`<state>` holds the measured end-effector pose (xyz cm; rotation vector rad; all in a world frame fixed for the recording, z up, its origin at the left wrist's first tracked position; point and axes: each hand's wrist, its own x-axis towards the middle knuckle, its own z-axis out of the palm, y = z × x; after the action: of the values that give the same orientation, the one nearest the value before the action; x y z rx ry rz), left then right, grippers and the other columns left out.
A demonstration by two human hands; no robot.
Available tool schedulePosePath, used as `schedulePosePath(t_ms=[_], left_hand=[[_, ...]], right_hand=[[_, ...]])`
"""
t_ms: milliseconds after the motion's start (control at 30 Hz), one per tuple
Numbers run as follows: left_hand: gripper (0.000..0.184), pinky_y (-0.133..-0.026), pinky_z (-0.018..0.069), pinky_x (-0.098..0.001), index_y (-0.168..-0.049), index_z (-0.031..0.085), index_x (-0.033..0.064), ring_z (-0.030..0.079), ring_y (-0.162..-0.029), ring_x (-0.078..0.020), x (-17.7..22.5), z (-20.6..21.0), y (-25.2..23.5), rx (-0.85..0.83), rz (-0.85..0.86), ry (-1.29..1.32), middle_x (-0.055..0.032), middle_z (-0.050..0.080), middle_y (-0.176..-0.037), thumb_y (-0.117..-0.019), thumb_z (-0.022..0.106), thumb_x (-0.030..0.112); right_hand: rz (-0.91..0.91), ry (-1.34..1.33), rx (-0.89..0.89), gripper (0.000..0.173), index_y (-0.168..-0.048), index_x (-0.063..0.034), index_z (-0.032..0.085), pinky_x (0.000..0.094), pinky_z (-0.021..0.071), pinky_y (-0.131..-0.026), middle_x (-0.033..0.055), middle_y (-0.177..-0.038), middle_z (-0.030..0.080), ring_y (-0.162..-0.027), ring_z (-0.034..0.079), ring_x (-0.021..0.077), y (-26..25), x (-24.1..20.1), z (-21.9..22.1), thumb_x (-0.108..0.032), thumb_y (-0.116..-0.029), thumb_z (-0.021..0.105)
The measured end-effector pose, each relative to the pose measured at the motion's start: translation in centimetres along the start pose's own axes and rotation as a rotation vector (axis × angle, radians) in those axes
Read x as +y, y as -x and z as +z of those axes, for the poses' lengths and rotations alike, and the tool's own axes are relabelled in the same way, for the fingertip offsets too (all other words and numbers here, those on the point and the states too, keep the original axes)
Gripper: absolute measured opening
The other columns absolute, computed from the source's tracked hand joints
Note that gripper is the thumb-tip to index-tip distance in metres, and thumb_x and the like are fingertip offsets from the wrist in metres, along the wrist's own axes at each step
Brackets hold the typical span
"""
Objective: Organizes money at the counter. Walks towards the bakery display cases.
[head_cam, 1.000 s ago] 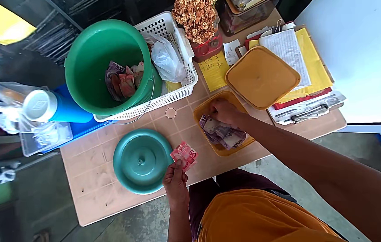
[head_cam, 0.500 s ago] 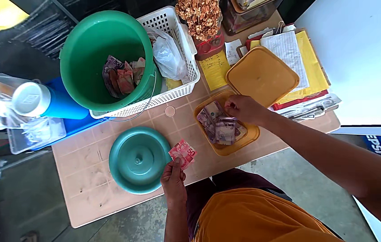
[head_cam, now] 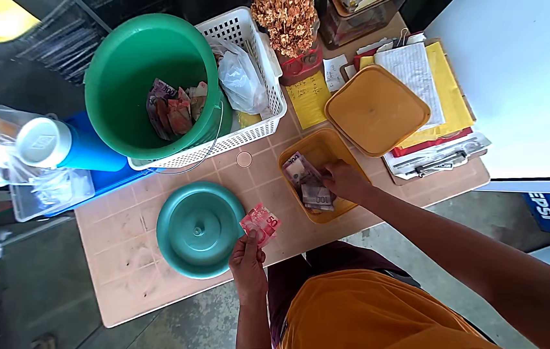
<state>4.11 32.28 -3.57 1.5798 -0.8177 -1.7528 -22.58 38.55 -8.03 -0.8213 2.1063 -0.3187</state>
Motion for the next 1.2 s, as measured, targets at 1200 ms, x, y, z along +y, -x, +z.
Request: schedulePosePath(t_ms=[1200], left_hand=[[0.02,-0.045,0.0427,-0.0142,-0.083,0.066,0.0009,0.049,-0.047,-0.0023,0.0,1.5,0.3,-0.039,-0.02,-0.011,-0.0007,0.059,-0.062,-0.1009,0.056,-0.001]], right_hand=[[-0.254,0.215,-0.214,0.035,-0.123,0.0053,0.06,0.059,0.0512,-0.094,0.0266,-0.129,0.058,-0.114,0.062,0.0439,-2.9,0.8,0.9,-0.005,-0.0924,0.073]])
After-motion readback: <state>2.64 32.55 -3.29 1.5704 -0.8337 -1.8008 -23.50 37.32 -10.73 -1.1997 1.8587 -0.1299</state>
